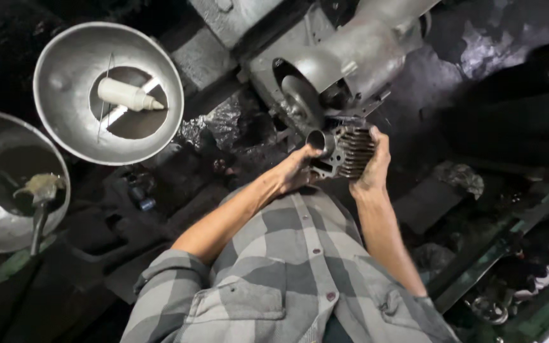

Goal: The person holds a small engine cylinder head and presses its surfaces against a spinning bench grinder, rotating and repositioning the part repeatedly to grind and smooth its edges and faces. They briefly step away, then return and continue grinding the cylinder head from different angles.

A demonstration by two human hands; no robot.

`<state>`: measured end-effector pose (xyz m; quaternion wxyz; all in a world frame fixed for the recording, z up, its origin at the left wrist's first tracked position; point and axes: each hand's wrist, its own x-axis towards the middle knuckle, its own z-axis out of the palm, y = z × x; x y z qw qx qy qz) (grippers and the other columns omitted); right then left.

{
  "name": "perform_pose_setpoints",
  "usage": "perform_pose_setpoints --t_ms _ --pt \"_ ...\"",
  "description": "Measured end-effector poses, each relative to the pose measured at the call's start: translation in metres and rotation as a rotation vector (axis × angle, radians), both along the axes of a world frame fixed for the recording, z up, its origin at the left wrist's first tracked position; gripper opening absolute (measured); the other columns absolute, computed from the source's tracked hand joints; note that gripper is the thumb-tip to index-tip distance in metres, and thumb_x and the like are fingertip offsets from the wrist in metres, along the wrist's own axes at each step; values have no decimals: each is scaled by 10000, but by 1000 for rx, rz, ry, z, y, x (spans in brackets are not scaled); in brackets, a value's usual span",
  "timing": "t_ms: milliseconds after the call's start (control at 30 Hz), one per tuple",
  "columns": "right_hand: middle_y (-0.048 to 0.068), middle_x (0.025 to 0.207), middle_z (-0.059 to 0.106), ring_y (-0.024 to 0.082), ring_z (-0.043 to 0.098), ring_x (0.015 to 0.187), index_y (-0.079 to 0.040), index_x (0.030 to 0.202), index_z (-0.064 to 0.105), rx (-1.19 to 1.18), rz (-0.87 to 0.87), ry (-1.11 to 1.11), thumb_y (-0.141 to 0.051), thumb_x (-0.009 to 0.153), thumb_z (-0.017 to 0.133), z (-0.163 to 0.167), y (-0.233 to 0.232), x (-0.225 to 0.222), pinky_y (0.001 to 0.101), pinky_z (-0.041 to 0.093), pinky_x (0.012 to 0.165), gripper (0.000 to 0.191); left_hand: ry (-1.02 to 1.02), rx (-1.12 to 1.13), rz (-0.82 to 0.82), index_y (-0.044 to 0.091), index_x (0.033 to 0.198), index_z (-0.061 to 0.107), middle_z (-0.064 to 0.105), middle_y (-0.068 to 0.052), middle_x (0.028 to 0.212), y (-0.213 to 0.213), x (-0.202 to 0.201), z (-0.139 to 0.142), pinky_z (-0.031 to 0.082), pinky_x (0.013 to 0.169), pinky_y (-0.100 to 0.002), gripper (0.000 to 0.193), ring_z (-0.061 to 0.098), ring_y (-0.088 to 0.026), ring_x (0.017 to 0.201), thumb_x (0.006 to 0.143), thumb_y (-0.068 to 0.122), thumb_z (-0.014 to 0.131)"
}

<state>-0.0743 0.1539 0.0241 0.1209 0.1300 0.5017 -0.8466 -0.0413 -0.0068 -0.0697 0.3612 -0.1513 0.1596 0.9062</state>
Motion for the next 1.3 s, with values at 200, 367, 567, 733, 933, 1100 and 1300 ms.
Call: perform_pose_setpoints --t_ms 200,367,567,733,933,1100,1300 --pt "66 990 731 203 716 900 -49 1118 684 42 30 -134 -409 1009 506 -24 -19 -11 370 593 825 416 -25 44 90 -39 1398 481 561 -209 1368 -25 13 19 468 1149 -537 610 569 -349 1275 902 283 628" --pt "41 1008 732 185 718 931 -85 1139 676 -40 35 -176 -481 1000 466 -43 -36 -6 372 593 859 470 -40 -139 113 -5 1385 503 566 -181 1365 -38 20 14 477 1129 -536 607 579 -320 1260 883 314 620" --pt "104 972 746 247 727 897 -17 1067 687 -156 79 -236 -354 985 554 -49 -15 6 406 597 849 371 175 -503 -127 5 1392 593 642 -130 1310 -47 25 1 455 1015 -418 601 593 -243 1170 908 362 615" --pt "170 1050 734 296 716 921 25 1099 695 -57 243 -380 -299 1000 593 -14 23 0 420 584 884 353 578 -562 -83 106 1494 385 565 -98 1350 -41 27 14 445 1054 -395 764 538 -222 1230 827 245 729" --pt "111 1095 749 249 722 1000 -18 1125 701 -61 18 -250 -299 961 604 17 21 5 403 577 947 340 157 -122 -106 93 1430 435 600 -132 1320 -12 11 29 560 984 -557 668 630 -333 1174 821 264 650" --pt "96 1002 743 255 699 907 -41 1076 694 -53 41 -213 -348 939 566 -7 -5 -8 396 558 868 360 57 -37 13 7 1336 565 678 -169 1196 -15 1 26 602 854 -508 600 683 -302 1036 856 366 604" --pt "97 1029 739 263 708 972 -68 1077 683 -87 51 -420 -455 911 470 -40 -33 -20 420 561 913 472 -7 -198 128 -5 1247 620 698 -156 1060 -36 15 18 620 776 -426 536 702 -276 904 899 402 631"
